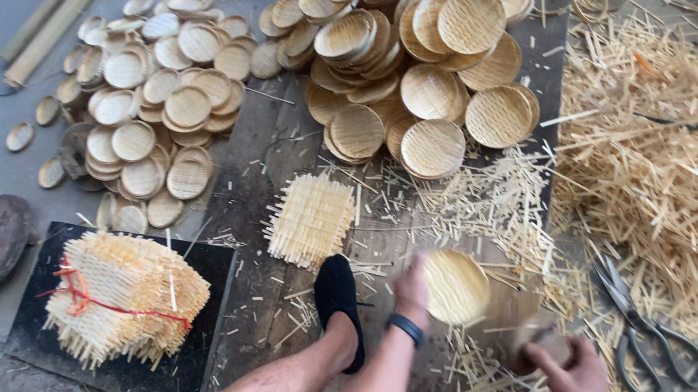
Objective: The person weaves thin bamboo strips into a flat square panel, then uses large shears to trim the panel into a circular shape around a wooden form.
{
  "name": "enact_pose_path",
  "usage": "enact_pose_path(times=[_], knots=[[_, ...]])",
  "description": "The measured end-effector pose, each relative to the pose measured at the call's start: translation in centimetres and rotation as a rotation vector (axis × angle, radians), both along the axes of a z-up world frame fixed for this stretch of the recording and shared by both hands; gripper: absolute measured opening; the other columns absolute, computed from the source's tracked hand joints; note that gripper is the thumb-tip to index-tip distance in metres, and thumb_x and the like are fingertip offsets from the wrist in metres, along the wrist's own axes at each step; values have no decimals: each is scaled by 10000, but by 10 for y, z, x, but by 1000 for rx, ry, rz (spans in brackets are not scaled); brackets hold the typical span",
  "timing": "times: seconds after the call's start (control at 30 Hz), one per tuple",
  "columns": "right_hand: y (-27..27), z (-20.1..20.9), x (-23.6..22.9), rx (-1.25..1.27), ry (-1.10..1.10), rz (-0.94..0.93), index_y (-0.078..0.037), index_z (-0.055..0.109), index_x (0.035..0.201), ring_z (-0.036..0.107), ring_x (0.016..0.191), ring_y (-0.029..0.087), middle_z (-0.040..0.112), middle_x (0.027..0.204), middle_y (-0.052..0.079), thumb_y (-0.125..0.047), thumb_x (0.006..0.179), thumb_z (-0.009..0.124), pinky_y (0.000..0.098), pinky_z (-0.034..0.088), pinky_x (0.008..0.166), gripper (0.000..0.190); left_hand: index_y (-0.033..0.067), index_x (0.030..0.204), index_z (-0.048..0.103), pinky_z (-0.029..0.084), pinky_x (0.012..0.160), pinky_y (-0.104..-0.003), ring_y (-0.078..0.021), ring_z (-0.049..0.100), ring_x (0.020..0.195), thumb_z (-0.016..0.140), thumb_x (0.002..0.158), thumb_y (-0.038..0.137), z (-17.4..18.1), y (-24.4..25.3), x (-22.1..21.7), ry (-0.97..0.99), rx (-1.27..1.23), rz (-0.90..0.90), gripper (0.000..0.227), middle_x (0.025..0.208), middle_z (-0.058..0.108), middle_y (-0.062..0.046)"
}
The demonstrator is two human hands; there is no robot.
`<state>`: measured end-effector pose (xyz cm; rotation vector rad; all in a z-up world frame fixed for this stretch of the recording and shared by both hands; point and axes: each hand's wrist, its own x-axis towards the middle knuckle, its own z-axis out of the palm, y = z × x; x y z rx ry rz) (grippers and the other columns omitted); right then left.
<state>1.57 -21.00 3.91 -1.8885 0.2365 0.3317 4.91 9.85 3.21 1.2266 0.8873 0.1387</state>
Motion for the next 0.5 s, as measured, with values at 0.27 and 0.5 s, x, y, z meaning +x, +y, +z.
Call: enact_pose_path(times=[0.27,0.5], knots=[[58,79,-17,-609,-161,455,-105,555,1165,711,1025,294,703,1115,111,-576,697,801,436,572,811,708,-48,1280,621,536,1001,-390,-274,680,1167,393,999,579,133,55,39,-248,-538,-2,723,1260,708,-203],[54,76,-19,-631,-130,468,-108,540,1187,718,1015,284,701,1117,120,-572,733,780,418,573,847,692,-77,1323,577,541,1010,-380,-267,659,1156,479,1033,442,132,48,42,-327,-504,-72,602,1284,678,-195]])
